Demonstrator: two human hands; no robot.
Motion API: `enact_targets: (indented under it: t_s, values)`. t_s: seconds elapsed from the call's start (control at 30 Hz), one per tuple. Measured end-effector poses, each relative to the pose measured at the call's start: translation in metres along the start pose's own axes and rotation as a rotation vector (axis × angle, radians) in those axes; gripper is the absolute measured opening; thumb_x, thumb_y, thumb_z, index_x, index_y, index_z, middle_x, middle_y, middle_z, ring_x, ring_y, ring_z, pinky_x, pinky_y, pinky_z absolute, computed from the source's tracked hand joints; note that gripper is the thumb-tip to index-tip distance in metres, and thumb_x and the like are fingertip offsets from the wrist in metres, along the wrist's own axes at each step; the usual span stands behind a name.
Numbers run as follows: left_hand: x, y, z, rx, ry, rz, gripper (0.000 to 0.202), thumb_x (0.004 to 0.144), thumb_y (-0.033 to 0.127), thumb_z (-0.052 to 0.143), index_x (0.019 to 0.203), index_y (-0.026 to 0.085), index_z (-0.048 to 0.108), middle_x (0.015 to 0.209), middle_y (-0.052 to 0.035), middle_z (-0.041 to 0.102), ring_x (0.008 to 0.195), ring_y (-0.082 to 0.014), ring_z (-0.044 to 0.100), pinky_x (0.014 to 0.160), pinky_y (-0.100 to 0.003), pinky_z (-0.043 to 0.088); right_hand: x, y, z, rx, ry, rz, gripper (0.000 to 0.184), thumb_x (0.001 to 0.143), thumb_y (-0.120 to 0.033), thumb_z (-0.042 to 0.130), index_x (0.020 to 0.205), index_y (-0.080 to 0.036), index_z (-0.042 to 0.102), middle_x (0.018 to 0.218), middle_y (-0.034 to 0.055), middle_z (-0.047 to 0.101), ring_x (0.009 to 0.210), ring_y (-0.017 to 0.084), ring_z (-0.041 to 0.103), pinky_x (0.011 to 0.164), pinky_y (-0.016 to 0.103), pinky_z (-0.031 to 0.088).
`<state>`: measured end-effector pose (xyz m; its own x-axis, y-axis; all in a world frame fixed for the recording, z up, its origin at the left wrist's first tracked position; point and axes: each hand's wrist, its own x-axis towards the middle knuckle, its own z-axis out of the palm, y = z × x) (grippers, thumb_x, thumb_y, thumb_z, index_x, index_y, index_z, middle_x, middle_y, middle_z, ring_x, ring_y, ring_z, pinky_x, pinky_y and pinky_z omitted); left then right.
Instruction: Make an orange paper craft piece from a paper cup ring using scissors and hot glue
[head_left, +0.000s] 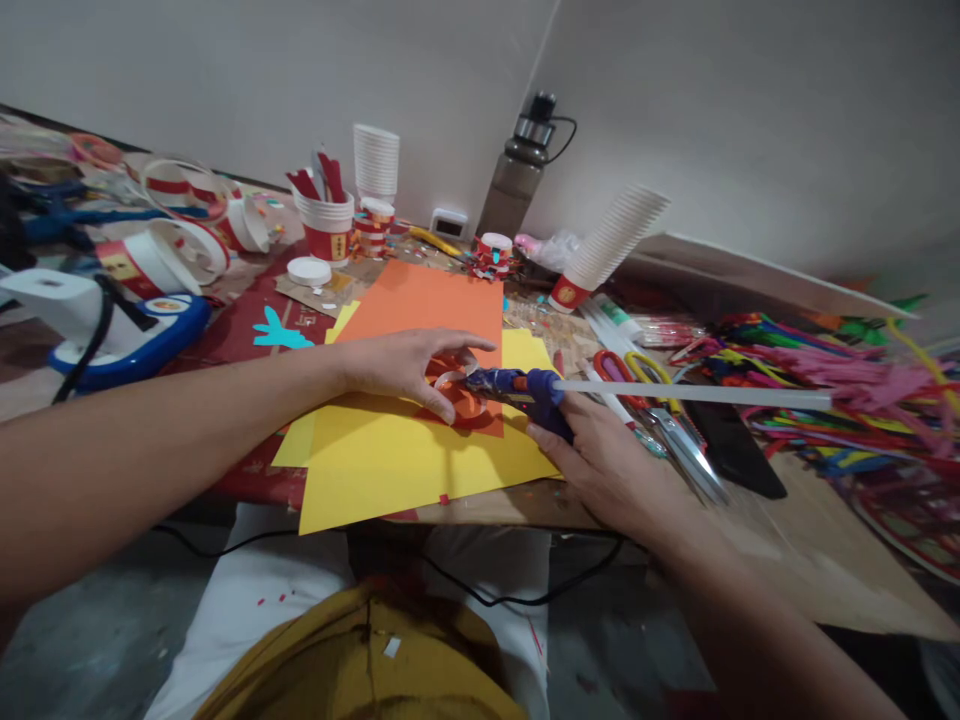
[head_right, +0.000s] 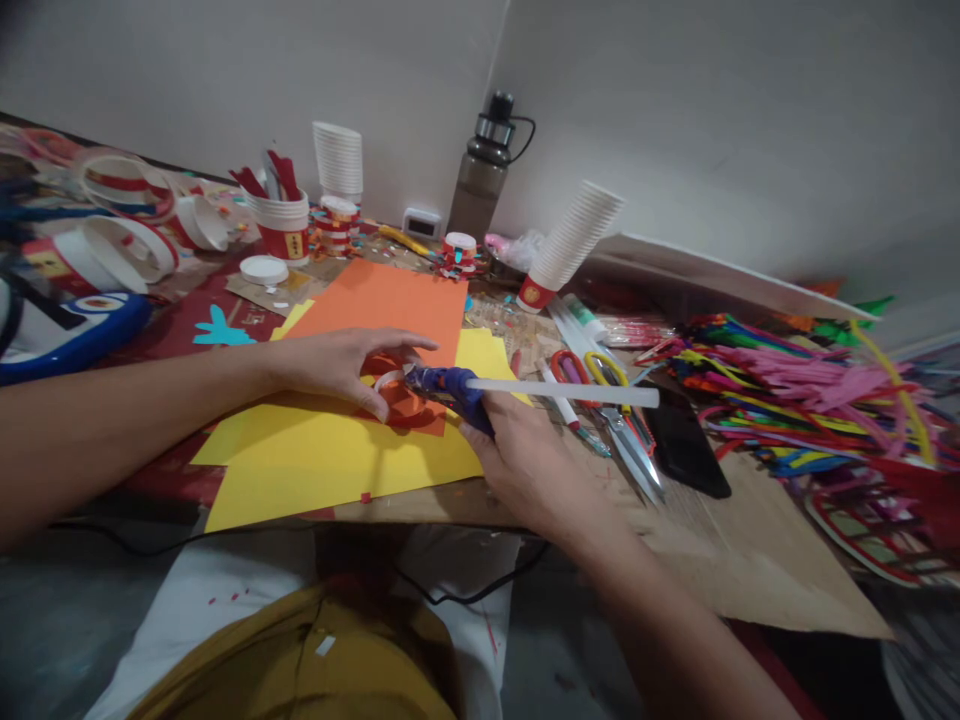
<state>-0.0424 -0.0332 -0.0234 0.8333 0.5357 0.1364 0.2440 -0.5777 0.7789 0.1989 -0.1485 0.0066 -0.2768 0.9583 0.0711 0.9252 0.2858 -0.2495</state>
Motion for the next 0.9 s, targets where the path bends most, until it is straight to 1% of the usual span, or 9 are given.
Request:
enact_targets:
  t_s: [0.1, 0.17, 0.3, 0.47, 0.6, 0.77, 0.9]
  values:
    - [0.0001, 0.0001, -0.0001, -0.025, -0.015, 0.002, 0.083, 0.069, 0.028, 0.078, 0.142, 0.020, 0.041, 0.094, -0.0017, 0.066, 0.111, -0.0209, 0.061, 0.098, -0.032, 0.041, -0.0010, -0.0015, -0.0025, 0.033, 0.007, 0.011, 0.018, 0.094, -0.035, 0.047, 0.087, -0.020, 0.056, 0.091, 0.0088, 0.065, 0.080, 0.022, 0.059, 0.067, 0.032, 0.043]
    - [0.0000, 0.0001, -0.0002, -0.035, -0.017, 0.007, 0.082, 0.069, 0.028, 0.077, 0.142, 0.022, 0.041, 0.098, -0.0022, 0.066, 0.112, -0.0207, 0.061, 0.098, -0.032, 0.041, -0.0017, -0.0029, -0.0040, 0.041, 0.009, 0.007, 0.018, 0.093, -0.034, 0.048, 0.084, -0.020, 0.055, 0.086, 0.0077, 0.064, 0.076, 0.021, 0.058, 0.065, 0.031, 0.042]
    - [-0.0001, 0.0005, -0.0005, -0.036, -0.014, -0.003, 0.083, 0.068, 0.027, 0.078, 0.142, 0.023, 0.042, 0.112, -0.0050, 0.065, 0.116, -0.0211, 0.059, 0.099, -0.032, 0.041, -0.0036, -0.0027, -0.0052, 0.051, 0.025, -0.017, 0.018, 0.092, -0.034, 0.048, 0.082, -0.021, 0.055, 0.082, 0.0064, 0.063, 0.073, 0.020, 0.057, 0.063, 0.030, 0.042]
    - [-0.0002, 0.0003, -0.0009, -0.028, -0.025, -0.015, 0.084, 0.068, 0.029, 0.078, 0.143, 0.021, 0.040, 0.110, -0.0054, 0.066, 0.118, -0.0221, 0.058, 0.101, -0.032, 0.040, -0.0050, 0.0014, -0.0046, 0.042, 0.077, -0.033, 0.018, 0.092, -0.036, 0.050, 0.086, -0.021, 0.057, 0.086, 0.0072, 0.064, 0.077, 0.021, 0.059, 0.067, 0.032, 0.043]
    - [-0.0004, -0.0005, -0.0012, -0.030, -0.018, 0.001, 0.083, 0.068, 0.029, 0.079, 0.142, 0.022, 0.042, 0.114, -0.0059, 0.065, 0.117, -0.0219, 0.059, 0.101, -0.033, 0.040, -0.0053, 0.0022, -0.0042, 0.047, 0.071, -0.039, 0.017, 0.092, -0.036, 0.050, 0.086, -0.021, 0.056, 0.086, 0.0072, 0.064, 0.076, 0.021, 0.059, 0.066, 0.032, 0.043]
    - [-0.0006, -0.0004, -0.0015, -0.022, -0.016, -0.021, 0.083, 0.067, 0.030, 0.079, 0.141, 0.022, 0.043, 0.120, -0.0075, 0.064, 0.117, -0.0222, 0.059, 0.101, -0.034, 0.040, -0.0057, 0.0003, -0.0037, 0.059, 0.062, -0.050, 0.016, 0.092, -0.034, 0.050, 0.084, -0.021, 0.056, 0.083, 0.0063, 0.064, 0.075, 0.020, 0.058, 0.065, 0.031, 0.043]
    - [-0.0004, -0.0006, -0.0011, -0.016, -0.014, -0.010, 0.083, 0.067, 0.029, 0.079, 0.142, 0.023, 0.043, 0.122, -0.0075, 0.064, 0.117, -0.0215, 0.059, 0.101, -0.033, 0.040, -0.0050, -0.0018, -0.0036, 0.060, 0.068, -0.045, 0.016, 0.092, -0.033, 0.051, 0.083, -0.021, 0.056, 0.081, 0.0058, 0.064, 0.072, 0.020, 0.058, 0.063, 0.030, 0.043]
